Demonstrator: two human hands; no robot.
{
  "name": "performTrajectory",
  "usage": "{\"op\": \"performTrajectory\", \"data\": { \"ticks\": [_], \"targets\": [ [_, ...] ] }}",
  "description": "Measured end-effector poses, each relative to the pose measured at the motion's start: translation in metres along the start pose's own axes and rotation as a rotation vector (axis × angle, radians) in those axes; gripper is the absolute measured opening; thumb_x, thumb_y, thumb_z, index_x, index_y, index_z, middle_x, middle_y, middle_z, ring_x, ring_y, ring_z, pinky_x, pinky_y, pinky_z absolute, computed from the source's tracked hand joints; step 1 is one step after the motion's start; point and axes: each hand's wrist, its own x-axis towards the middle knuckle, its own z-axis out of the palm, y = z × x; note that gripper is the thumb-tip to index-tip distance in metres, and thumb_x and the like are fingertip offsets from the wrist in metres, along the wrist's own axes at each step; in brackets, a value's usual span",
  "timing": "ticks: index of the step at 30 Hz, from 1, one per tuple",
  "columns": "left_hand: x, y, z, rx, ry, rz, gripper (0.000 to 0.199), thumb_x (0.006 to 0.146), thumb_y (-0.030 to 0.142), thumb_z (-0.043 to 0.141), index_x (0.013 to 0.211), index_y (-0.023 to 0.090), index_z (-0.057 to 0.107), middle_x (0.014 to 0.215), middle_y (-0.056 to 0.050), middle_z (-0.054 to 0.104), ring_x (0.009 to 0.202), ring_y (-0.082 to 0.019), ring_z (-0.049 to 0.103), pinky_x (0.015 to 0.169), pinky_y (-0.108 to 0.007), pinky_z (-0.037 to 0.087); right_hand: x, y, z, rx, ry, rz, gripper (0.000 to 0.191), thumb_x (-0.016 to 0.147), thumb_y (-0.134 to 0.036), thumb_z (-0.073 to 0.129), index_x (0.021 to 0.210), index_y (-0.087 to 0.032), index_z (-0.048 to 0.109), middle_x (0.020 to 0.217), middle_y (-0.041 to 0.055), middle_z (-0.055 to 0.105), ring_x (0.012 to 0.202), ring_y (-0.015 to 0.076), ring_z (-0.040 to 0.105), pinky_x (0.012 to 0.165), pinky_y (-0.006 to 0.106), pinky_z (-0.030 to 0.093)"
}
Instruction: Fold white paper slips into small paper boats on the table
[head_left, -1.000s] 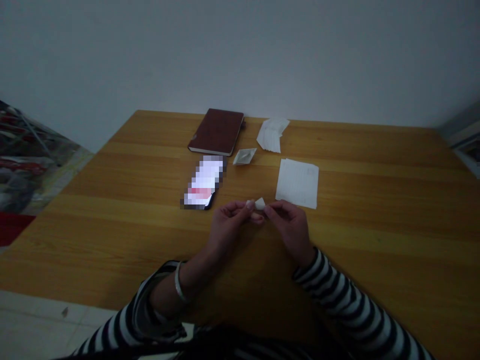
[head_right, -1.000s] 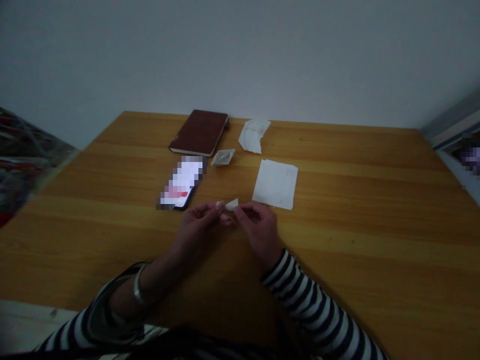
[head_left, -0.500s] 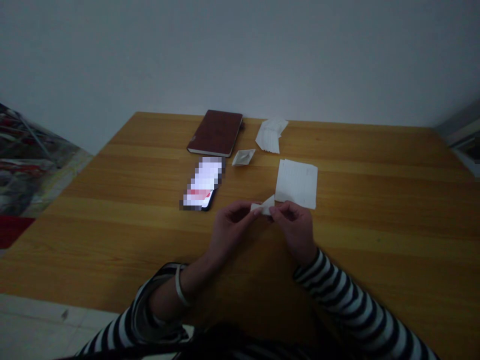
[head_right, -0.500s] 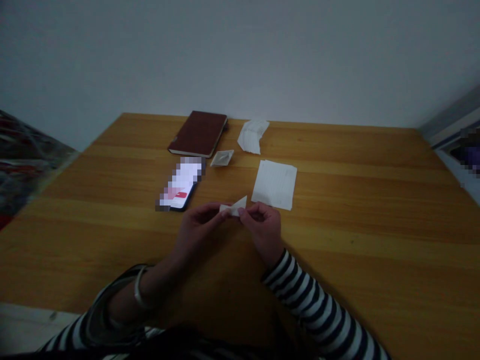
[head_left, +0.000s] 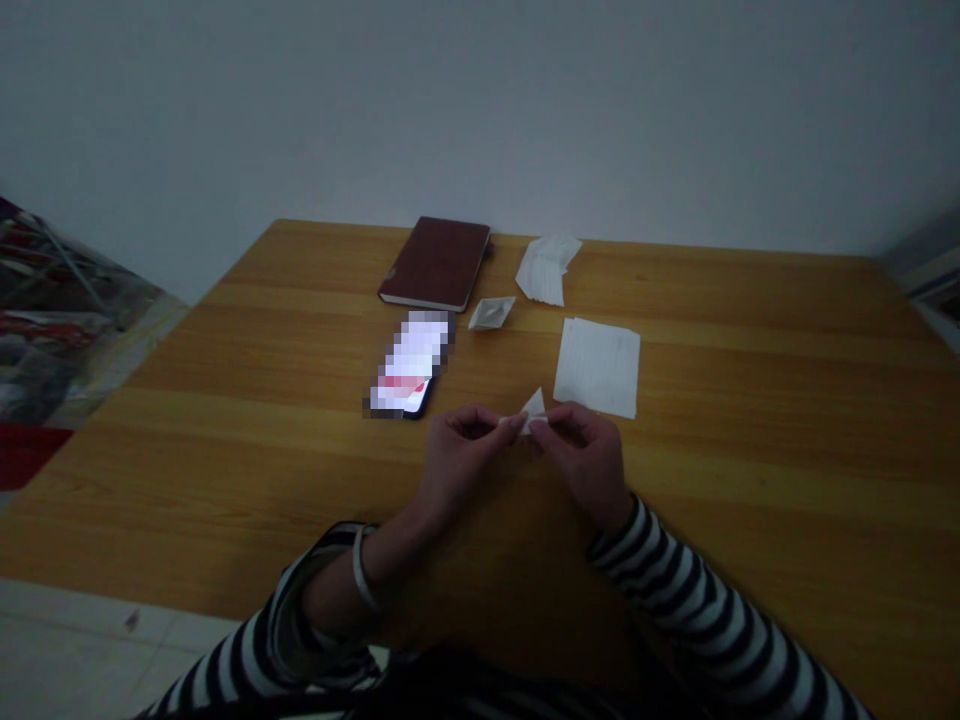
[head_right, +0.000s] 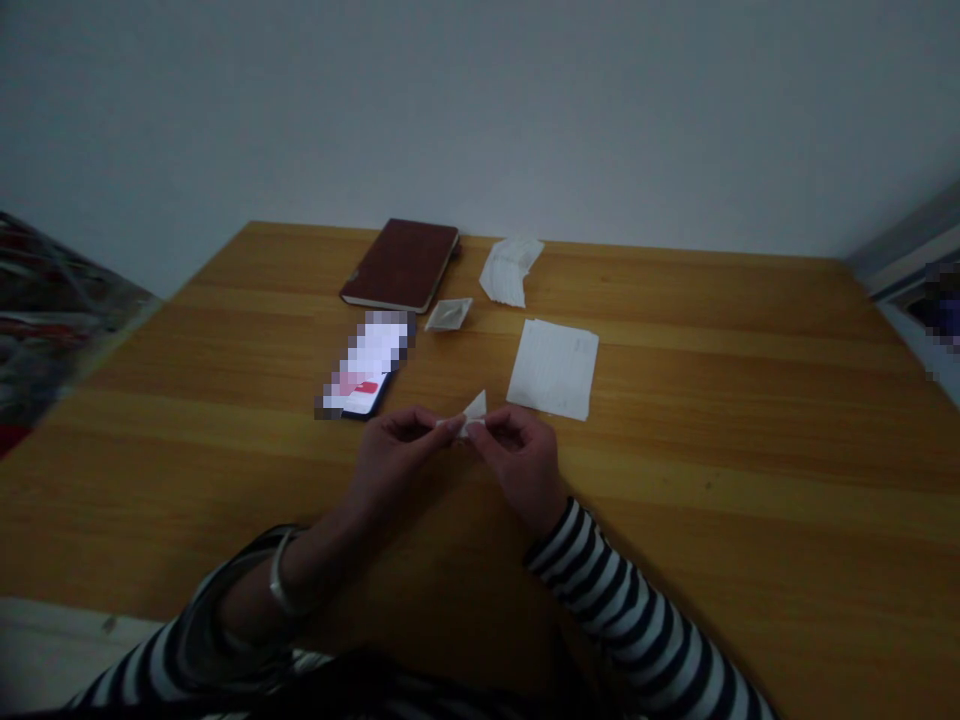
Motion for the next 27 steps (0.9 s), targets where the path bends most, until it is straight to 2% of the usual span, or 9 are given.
{"op": "performTrajectory", "data": {
  "ticks": [5, 9, 11, 13, 16, 18, 21, 24, 27],
  "targets": [
    [0.000, -0.002, 0.003, -0.069, -0.035, -0.045, 0.021, 0.069, 0.026, 0.082, 0.061, 0.014, 0.067, 0.059, -0.003, 0.071, 0.054, -0.012, 0.065, 0.056, -0.022, 0.051, 0.000, -0.004, 0.006, 0.111, 0.005, 0.073, 0.024, 0.080, -0.032, 0.071, 0.095, -0.023, 0.055, 0.070, -0.0030, 0.070, 0.057, 0.0123, 0.065, 0.056, 0.026, 0.054],
    [0.001, -0.008, 0.005, -0.128, -0.135, -0.035, 0.022, 0.075, 0.029, 0.078, 0.065, 0.013, 0.066, 0.057, -0.001, 0.069, 0.052, -0.010, 0.063, 0.055, -0.020, 0.049, 0.002, -0.003, 0.004, 0.159, -0.007, 0.103, 0.023, 0.081, -0.028, 0.069, 0.097, -0.023, 0.052, 0.065, -0.0052, 0.067, 0.055, 0.0110, 0.061, 0.054, 0.024, 0.050],
    [0.000, -0.009, 0.005, -0.123, -0.184, 0.008, 0.016, 0.076, 0.028, 0.078, 0.078, 0.014, 0.070, 0.069, -0.002, 0.074, 0.062, -0.012, 0.067, 0.063, -0.022, 0.052, 0.002, -0.002, 0.003, 0.181, 0.019, 0.105, 0.023, 0.080, -0.026, 0.068, 0.096, -0.023, 0.052, 0.062, -0.0061, 0.066, 0.053, 0.0102, 0.059, 0.052, 0.023, 0.047],
    [-0.002, -0.008, 0.006, -0.080, -0.182, 0.069, 0.022, 0.073, 0.024, 0.080, 0.092, 0.015, 0.072, 0.086, -0.005, 0.077, 0.078, -0.015, 0.070, 0.075, -0.025, 0.054, 0.002, -0.003, 0.003, 0.194, 0.049, 0.108, 0.023, 0.080, -0.025, 0.068, 0.096, -0.023, 0.052, 0.058, -0.0071, 0.064, 0.050, 0.0098, 0.056, 0.050, 0.022, 0.045],
    [-0.005, -0.005, 0.006, 0.033, -0.138, 0.132, 0.017, 0.073, 0.023, 0.079, 0.088, 0.015, 0.076, 0.093, -0.006, 0.077, 0.087, -0.018, 0.070, 0.083, -0.027, 0.053, -0.001, -0.004, 0.005, 0.188, 0.062, 0.102, 0.022, 0.080, -0.024, 0.066, 0.096, -0.023, 0.051, 0.057, -0.0078, 0.062, 0.049, 0.0098, 0.054, 0.050, 0.022, 0.044],
    [-0.004, -0.005, 0.006, 0.036, -0.127, 0.104, 0.014, 0.076, 0.026, 0.077, 0.085, 0.015, 0.076, 0.088, -0.006, 0.077, 0.082, -0.017, 0.069, 0.079, -0.026, 0.053, -0.003, -0.006, 0.007, 0.168, 0.071, 0.074, 0.021, 0.081, -0.024, 0.065, 0.096, -0.024, 0.050, 0.059, -0.0075, 0.062, 0.051, 0.0102, 0.055, 0.052, 0.023, 0.046],
    [0.001, -0.010, 0.004, -0.077, -0.198, -0.023, 0.027, 0.076, 0.029, 0.077, 0.099, 0.016, 0.073, 0.081, -0.004, 0.075, 0.073, -0.015, 0.068, 0.071, -0.025, 0.052, -0.007, -0.007, 0.010, 0.152, 0.090, 0.008, 0.020, 0.083, -0.024, 0.065, 0.096, -0.024, 0.049, 0.063, -0.0067, 0.062, 0.055, 0.0113, 0.059, 0.056, 0.025, 0.049],
    [0.006, -0.016, 0.002, -0.088, -0.349, -0.074, 0.023, 0.080, 0.034, 0.073, 0.079, 0.011, 0.072, 0.067, -0.004, 0.069, 0.061, -0.011, 0.061, 0.060, -0.021, 0.046, -0.009, -0.006, 0.012, 0.122, 0.094, -0.027, 0.019, 0.085, -0.023, 0.063, 0.098, -0.025, 0.049, 0.064, -0.0065, 0.062, 0.055, 0.0119, 0.059, 0.056, 0.026, 0.049],
    [0.008, -0.019, 0.001, -0.086, -0.358, -0.124, 0.030, 0.080, 0.038, 0.072, 0.068, 0.011, 0.066, 0.059, -0.001, 0.063, 0.048, -0.007, 0.052, 0.050, -0.019, 0.039, -0.011, -0.005, 0.012, 0.035, 0.106, -0.035, 0.018, 0.085, -0.024, 0.062, 0.099, -0.025, 0.050, 0.066, -0.0052, 0.062, 0.058, 0.0133, 0.061, 0.056, 0.026, 0.048]
  ]
}}
